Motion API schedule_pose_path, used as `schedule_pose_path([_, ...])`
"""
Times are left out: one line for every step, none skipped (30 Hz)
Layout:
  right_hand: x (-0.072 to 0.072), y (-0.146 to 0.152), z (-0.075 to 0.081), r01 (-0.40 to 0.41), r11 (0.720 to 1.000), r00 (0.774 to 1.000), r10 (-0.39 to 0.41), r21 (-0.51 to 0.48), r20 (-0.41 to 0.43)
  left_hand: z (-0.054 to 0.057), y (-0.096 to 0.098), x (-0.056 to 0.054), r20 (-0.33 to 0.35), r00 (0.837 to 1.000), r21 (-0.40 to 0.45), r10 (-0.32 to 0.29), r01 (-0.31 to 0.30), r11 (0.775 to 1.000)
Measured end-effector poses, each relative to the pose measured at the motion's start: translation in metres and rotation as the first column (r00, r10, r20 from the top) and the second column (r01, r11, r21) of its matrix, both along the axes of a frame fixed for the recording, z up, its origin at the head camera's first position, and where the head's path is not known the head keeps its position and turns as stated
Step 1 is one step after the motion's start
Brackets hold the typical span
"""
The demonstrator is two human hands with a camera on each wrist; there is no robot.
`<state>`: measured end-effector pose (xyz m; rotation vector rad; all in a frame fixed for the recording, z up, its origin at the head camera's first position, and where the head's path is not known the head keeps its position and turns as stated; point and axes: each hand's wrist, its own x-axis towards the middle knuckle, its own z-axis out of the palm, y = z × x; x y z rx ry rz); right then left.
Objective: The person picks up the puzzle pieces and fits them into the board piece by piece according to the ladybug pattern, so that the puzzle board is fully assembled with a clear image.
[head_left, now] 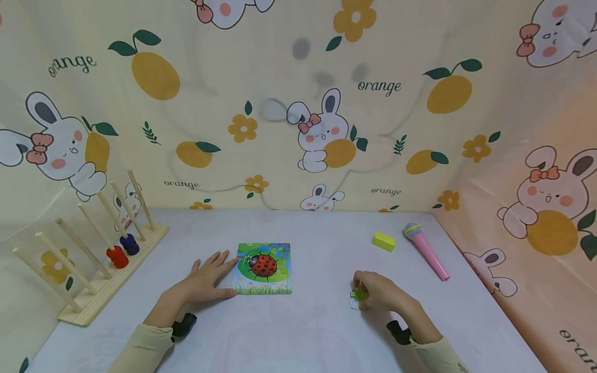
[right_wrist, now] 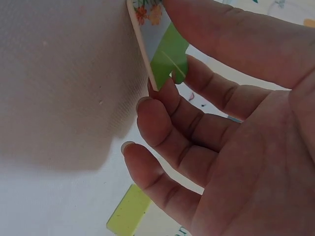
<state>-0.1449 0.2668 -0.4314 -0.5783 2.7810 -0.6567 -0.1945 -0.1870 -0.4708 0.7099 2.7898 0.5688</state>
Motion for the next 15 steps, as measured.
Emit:
schedule_pose_path([-0.0002,0.0004,0.0004,-0.007,1.000,1.000,0.007,-0.002,-0.003,-0.0002,0.0000,-0.0004,0.002,1.000,-0.002,0.002,-0.002,1.000])
schedule_pose_path([-0.0003,0.0005,0.0007,-0.011,1.000,1.000,0.011,-0.004,-0.006,-0.0003,0.0000,-0.0005,0.005,1.000,-0.001,0.003,-0.003,1.000])
schedule_pose_path([-0.0003,0.0006,0.0011,-0.014,1.000,1.000,0.014,-0.008,-0.007,-0.0005,0.0000,-0.0007,0.007,1.000,-0.001,0.004,-0.004,1.000])
schedule_pose_path([-0.0005,0.0008,0.0015,-0.017,1.000,1.000,0.017,-0.011,-0.009,-0.0007,0.0000,-0.0008,0.009,1.000,0.000,0.005,-0.005,1.000])
schedule_pose_path([-0.0003,0.0010,0.0019,-0.022,1.000,1.000,0.021,-0.014,-0.011,-0.0009,-0.0001,-0.0008,0.009,1.000,0.000,0.005,-0.005,1.000])
schedule_pose_path([-0.0002,0.0012,0.0020,-0.027,0.999,1.000,0.027,-0.019,-0.011,-0.0010,-0.0001,-0.0007,0.009,1.000,0.001,0.005,-0.005,1.000])
schedule_pose_path([0.0000,0.0013,0.0023,-0.031,0.999,1.000,0.030,-0.027,-0.007,-0.0009,-0.0002,-0.0006,0.008,1.000,0.002,0.005,-0.005,1.000])
schedule_pose_path([-0.0001,0.0014,0.0025,-0.033,0.999,0.999,0.033,-0.033,-0.001,-0.0007,-0.0002,-0.0001,0.005,1.000,0.004,0.003,-0.003,1.000])
schedule_pose_path([-0.0001,0.0016,0.0026,-0.034,0.999,0.999,0.035,-0.040,0.009,-0.0005,-0.0001,0.0002,0.001,1.000,0.004,0.002,-0.002,1.000])
schedule_pose_path([-0.0003,0.0019,0.0029,-0.037,0.998,0.999,0.037,-0.045,0.018,-0.0002,-0.0001,0.0004,-0.003,1.000,0.006,0.002,-0.002,1.000])
schedule_pose_path([-0.0004,0.0021,0.0032,-0.037,0.998,0.999,0.038,-0.049,0.030,0.0001,0.0000,0.0006,-0.007,1.000,0.007,0.001,-0.001,1.000])
schedule_pose_path([-0.0009,0.0022,0.0036,-0.036,0.998,0.998,0.039,-0.057,0.045,0.0005,0.0001,0.0008,-0.009,1.000,0.008,0.001,-0.001,1.000])
schedule_pose_path([-0.0013,0.0022,0.0042,-0.036,0.997,0.997,0.040,-0.064,0.061,0.0007,0.0001,0.0009,-0.011,1.000,0.009,0.001,-0.001,1.000])
schedule_pose_path([-0.0019,0.0023,0.0048,-0.041,0.997,0.996,0.046,-0.070,0.074,0.0011,0.0003,0.0010,-0.013,1.000,0.010,0.002,-0.001,1.000])
schedule_pose_path([-0.0024,0.0024,0.0054,-0.046,0.996,0.995,0.053,-0.077,0.088,0.0014,0.0005,0.0011,-0.012,1.000,0.011,0.003,-0.003,1.000])
